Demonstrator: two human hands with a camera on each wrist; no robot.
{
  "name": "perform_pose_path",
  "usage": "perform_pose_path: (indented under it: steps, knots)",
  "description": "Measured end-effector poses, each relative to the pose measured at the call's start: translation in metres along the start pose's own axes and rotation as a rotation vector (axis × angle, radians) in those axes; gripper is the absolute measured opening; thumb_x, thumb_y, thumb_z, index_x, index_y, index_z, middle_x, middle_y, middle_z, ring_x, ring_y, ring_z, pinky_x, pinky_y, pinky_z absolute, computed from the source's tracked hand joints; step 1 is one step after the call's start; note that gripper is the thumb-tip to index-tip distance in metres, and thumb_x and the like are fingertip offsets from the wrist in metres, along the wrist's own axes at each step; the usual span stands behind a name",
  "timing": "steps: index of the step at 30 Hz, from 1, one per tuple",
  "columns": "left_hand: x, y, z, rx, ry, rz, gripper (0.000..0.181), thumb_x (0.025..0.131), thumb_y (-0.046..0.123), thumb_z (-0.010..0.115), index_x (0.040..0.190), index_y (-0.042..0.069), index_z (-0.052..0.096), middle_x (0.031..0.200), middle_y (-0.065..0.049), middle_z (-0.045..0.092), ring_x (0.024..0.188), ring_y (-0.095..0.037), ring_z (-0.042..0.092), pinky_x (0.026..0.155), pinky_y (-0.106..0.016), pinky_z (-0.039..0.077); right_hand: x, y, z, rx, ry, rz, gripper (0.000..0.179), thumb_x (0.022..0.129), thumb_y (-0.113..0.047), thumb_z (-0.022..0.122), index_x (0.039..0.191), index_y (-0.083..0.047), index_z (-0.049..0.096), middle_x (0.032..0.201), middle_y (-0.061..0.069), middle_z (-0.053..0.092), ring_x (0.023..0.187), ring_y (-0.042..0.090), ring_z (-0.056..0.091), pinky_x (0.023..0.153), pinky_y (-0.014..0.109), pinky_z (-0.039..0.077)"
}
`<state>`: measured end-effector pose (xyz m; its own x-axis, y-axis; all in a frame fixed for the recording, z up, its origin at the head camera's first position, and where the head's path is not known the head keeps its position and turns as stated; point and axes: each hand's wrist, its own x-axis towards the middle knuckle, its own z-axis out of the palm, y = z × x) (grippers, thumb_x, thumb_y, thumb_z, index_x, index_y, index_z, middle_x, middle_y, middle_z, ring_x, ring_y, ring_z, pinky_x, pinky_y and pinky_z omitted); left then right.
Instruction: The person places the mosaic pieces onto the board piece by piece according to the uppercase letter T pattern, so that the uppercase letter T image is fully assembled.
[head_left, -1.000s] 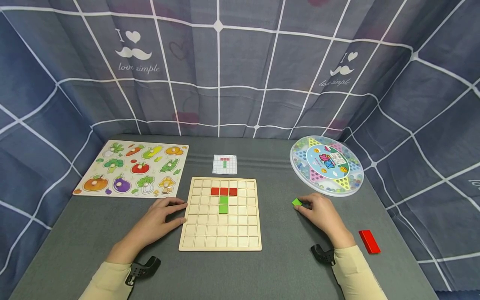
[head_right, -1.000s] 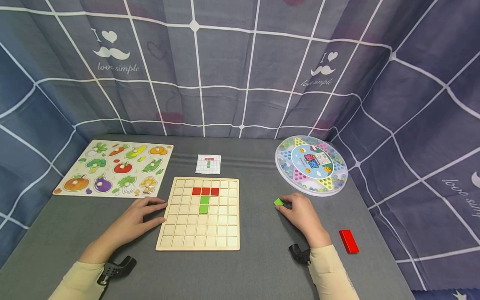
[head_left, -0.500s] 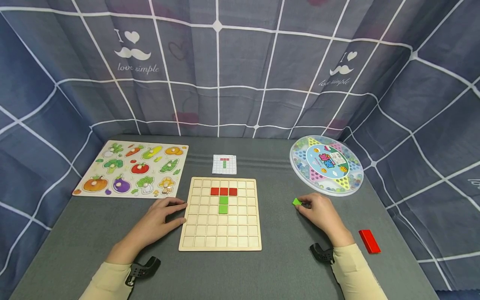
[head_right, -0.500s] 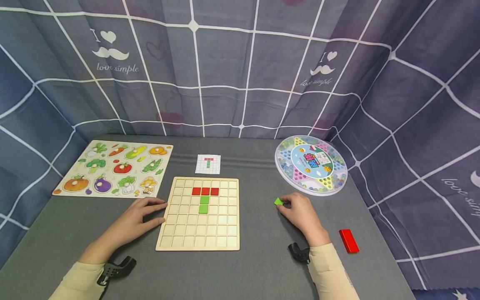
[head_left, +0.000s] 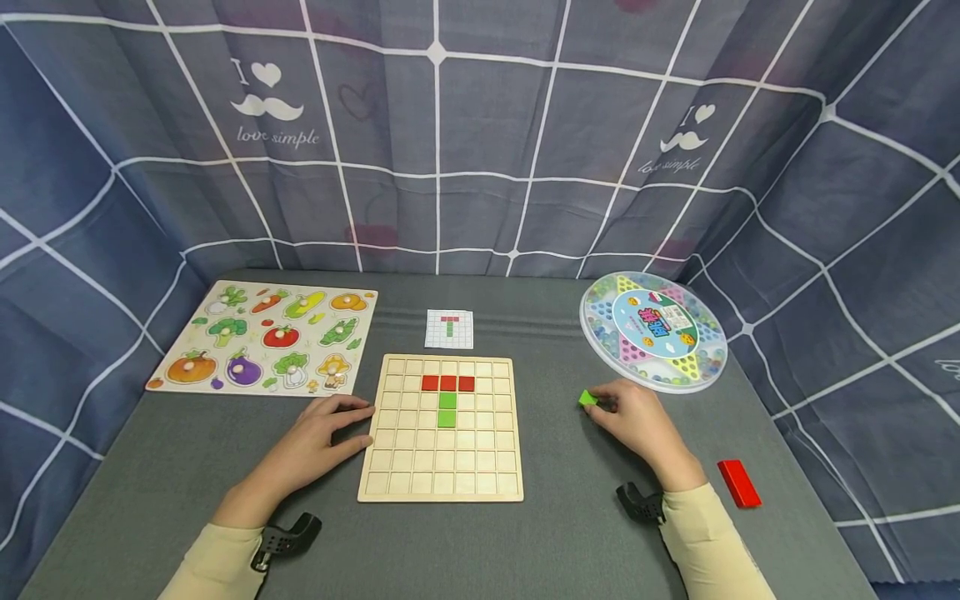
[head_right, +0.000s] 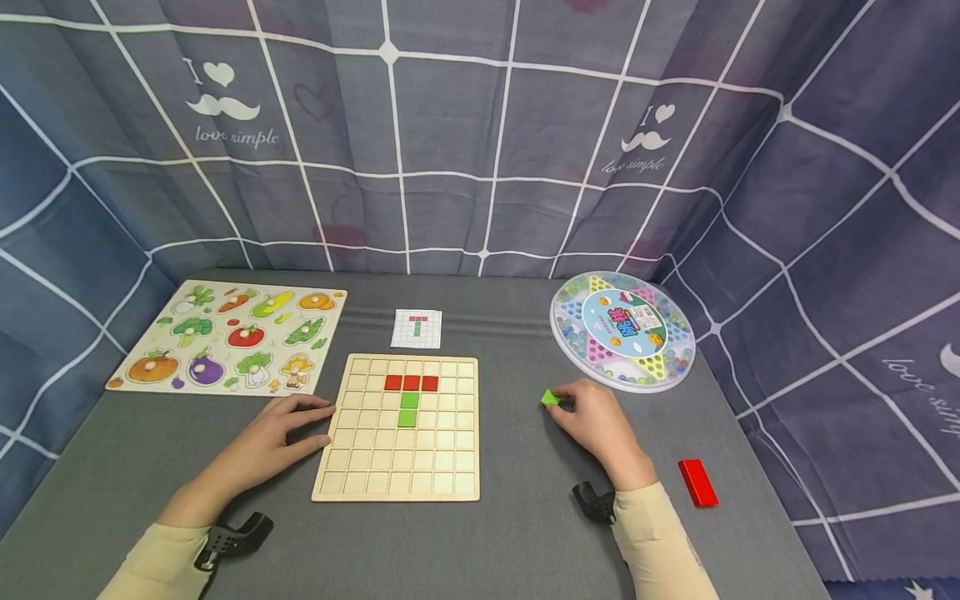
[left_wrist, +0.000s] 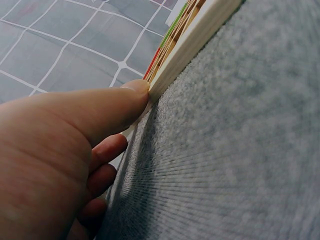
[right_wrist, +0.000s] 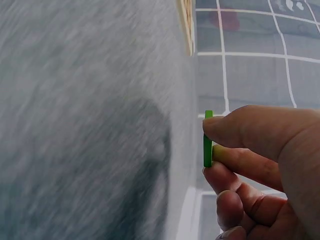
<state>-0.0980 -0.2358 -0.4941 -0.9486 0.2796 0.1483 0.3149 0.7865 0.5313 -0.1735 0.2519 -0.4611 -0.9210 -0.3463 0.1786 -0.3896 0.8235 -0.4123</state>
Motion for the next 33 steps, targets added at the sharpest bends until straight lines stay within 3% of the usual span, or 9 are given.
perform_pose_path:
  steps: [11, 18, 26, 33]
  knots:
    - [0.001, 0.001, 0.001, -0.002, -0.002, -0.004, 0.045, 0.090, 0.034, 0.075, 0.129, 0.013, 0.068, 0.129, -0.004, 0.057, 0.122, -0.028, 0.046, 0.098, -0.055, 0.037, 0.019, -0.050, 0.010, -0.015, -0.011, -0.105, 0.023, 0.084, -0.024, 0.079, 0.103, -0.013, 0.078, 0.091, -0.003, 0.066, 0.069, 0.010, 0.053, 0.063, 0.031, 0.046]
    - [0.003, 0.001, 0.003, 0.004, -0.006, 0.000, 0.045, 0.090, 0.034, 0.075, 0.130, 0.013, 0.068, 0.129, -0.004, 0.057, 0.122, -0.029, 0.046, 0.099, -0.055, 0.037, 0.029, -0.089, 0.032, 0.001, -0.056, -0.209, 0.023, 0.083, -0.024, 0.080, 0.104, -0.013, 0.077, 0.095, -0.004, 0.068, 0.084, 0.011, 0.063, 0.074, 0.032, 0.052]
    - [0.003, 0.000, 0.000, 0.005, 0.003, 0.015, 0.045, 0.089, 0.033, 0.076, 0.129, 0.012, 0.068, 0.128, -0.004, 0.057, 0.122, -0.028, 0.046, 0.100, -0.055, 0.036, 0.039, -0.127, 0.059, 0.023, -0.103, -0.365, 0.021, 0.083, -0.023, 0.078, 0.101, -0.013, 0.078, 0.094, -0.003, 0.069, 0.084, 0.010, 0.062, 0.078, 0.030, 0.051]
    - [0.000, 0.001, -0.001, -0.001, 0.002, -0.004, 0.045, 0.090, 0.033, 0.075, 0.129, 0.012, 0.068, 0.128, -0.004, 0.057, 0.121, -0.028, 0.046, 0.098, -0.055, 0.037, 0.043, -0.151, 0.074, -0.008, -0.208, -0.439, 0.021, 0.086, -0.025, 0.077, 0.103, -0.014, 0.078, 0.093, -0.007, 0.067, 0.083, 0.004, 0.057, 0.074, 0.021, 0.048]
